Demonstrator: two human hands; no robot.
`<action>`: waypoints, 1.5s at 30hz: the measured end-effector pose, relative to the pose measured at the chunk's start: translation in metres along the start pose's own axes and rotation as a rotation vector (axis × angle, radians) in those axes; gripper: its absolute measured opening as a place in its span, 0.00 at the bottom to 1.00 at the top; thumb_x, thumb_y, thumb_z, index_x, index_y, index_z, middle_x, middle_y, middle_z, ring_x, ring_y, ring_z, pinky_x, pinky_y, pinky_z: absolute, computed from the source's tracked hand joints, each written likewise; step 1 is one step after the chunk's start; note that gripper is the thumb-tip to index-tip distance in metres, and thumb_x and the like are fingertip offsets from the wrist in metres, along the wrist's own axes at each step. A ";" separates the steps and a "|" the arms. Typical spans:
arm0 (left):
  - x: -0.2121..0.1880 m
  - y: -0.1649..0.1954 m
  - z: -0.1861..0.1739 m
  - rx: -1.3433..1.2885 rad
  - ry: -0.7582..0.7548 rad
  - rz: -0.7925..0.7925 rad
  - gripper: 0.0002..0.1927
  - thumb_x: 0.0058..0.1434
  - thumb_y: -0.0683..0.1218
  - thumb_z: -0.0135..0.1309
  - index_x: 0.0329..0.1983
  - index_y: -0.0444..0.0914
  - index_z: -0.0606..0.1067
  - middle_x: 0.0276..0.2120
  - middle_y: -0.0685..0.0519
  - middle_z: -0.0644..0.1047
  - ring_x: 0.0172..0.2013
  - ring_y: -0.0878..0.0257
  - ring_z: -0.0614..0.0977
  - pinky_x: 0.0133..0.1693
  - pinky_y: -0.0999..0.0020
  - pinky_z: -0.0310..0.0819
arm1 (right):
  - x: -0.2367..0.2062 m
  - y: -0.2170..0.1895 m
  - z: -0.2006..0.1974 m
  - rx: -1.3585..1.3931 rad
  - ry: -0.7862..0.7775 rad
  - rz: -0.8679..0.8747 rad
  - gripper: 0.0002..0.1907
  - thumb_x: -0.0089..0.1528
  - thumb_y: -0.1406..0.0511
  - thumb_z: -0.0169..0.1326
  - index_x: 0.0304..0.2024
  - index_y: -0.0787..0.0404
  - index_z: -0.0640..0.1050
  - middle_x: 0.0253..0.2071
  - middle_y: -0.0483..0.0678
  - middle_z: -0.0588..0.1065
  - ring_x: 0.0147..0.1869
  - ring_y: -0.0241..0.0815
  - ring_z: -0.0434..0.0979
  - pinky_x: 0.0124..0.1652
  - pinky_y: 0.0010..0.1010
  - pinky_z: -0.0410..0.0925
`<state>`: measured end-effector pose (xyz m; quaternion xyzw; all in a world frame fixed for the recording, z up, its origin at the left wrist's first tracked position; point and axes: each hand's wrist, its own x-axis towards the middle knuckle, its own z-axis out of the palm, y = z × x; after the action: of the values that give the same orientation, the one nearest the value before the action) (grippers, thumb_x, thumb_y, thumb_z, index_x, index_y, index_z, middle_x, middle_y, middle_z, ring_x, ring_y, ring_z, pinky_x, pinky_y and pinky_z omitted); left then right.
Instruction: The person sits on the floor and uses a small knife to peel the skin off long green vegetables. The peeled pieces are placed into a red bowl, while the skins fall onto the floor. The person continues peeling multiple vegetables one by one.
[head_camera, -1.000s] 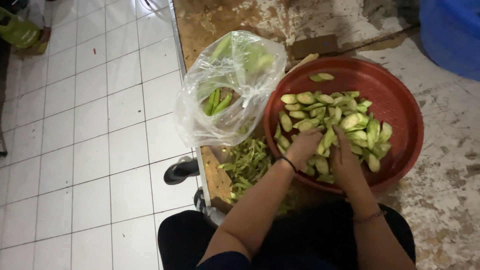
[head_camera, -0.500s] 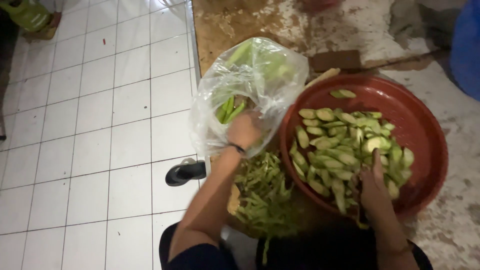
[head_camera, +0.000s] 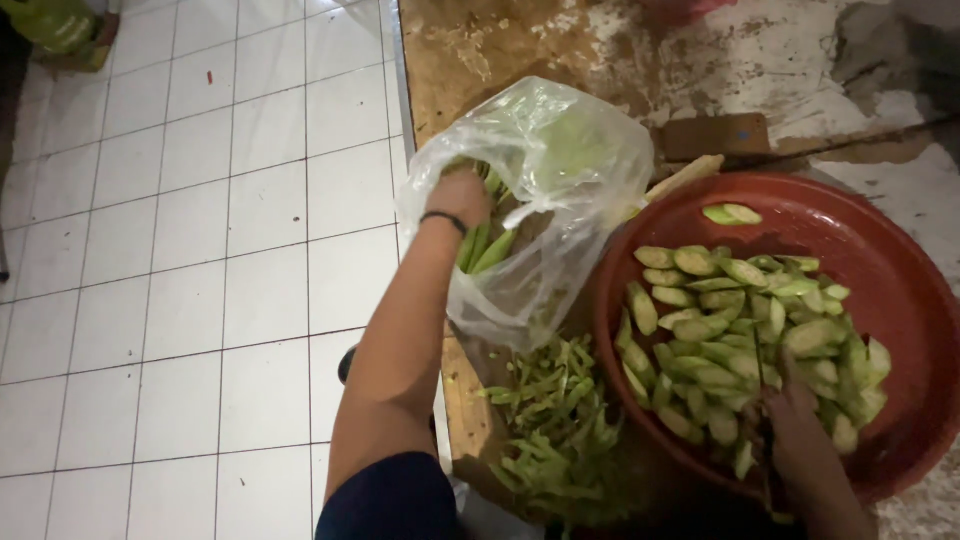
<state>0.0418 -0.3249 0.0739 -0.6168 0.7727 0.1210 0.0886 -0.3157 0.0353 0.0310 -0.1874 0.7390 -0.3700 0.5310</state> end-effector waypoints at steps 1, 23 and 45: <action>-0.001 0.005 0.011 0.107 0.065 0.030 0.18 0.65 0.52 0.51 0.55 0.45 0.80 0.64 0.44 0.74 0.69 0.45 0.68 0.67 0.54 0.63 | -0.002 -0.004 0.002 -0.015 0.000 0.043 0.39 0.69 0.60 0.37 0.83 0.40 0.47 0.27 0.47 0.63 0.24 0.40 0.58 0.25 0.32 0.56; -0.085 0.015 0.013 -0.196 -0.038 0.067 0.19 0.65 0.54 0.51 0.49 0.35 0.79 0.43 0.38 0.81 0.47 0.42 0.82 0.48 0.51 0.75 | 0.013 0.018 0.006 -0.042 -0.116 -0.076 0.35 0.66 0.60 0.42 0.78 0.46 0.60 0.26 0.45 0.66 0.24 0.36 0.58 0.24 0.30 0.56; -0.449 0.058 0.133 -1.974 -0.061 -0.006 0.15 0.71 0.50 0.50 0.55 0.38 0.71 0.29 0.50 0.75 0.22 0.62 0.76 0.24 0.68 0.72 | -0.178 -0.009 0.157 -0.095 -0.636 -0.667 0.21 0.67 0.63 0.56 0.61 0.61 0.75 0.46 0.49 0.80 0.35 0.33 0.76 0.33 0.27 0.70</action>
<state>0.0843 0.1453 0.0799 -0.4124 0.3209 0.7269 -0.4456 -0.1062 0.0943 0.1272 -0.5432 0.4548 -0.4103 0.5742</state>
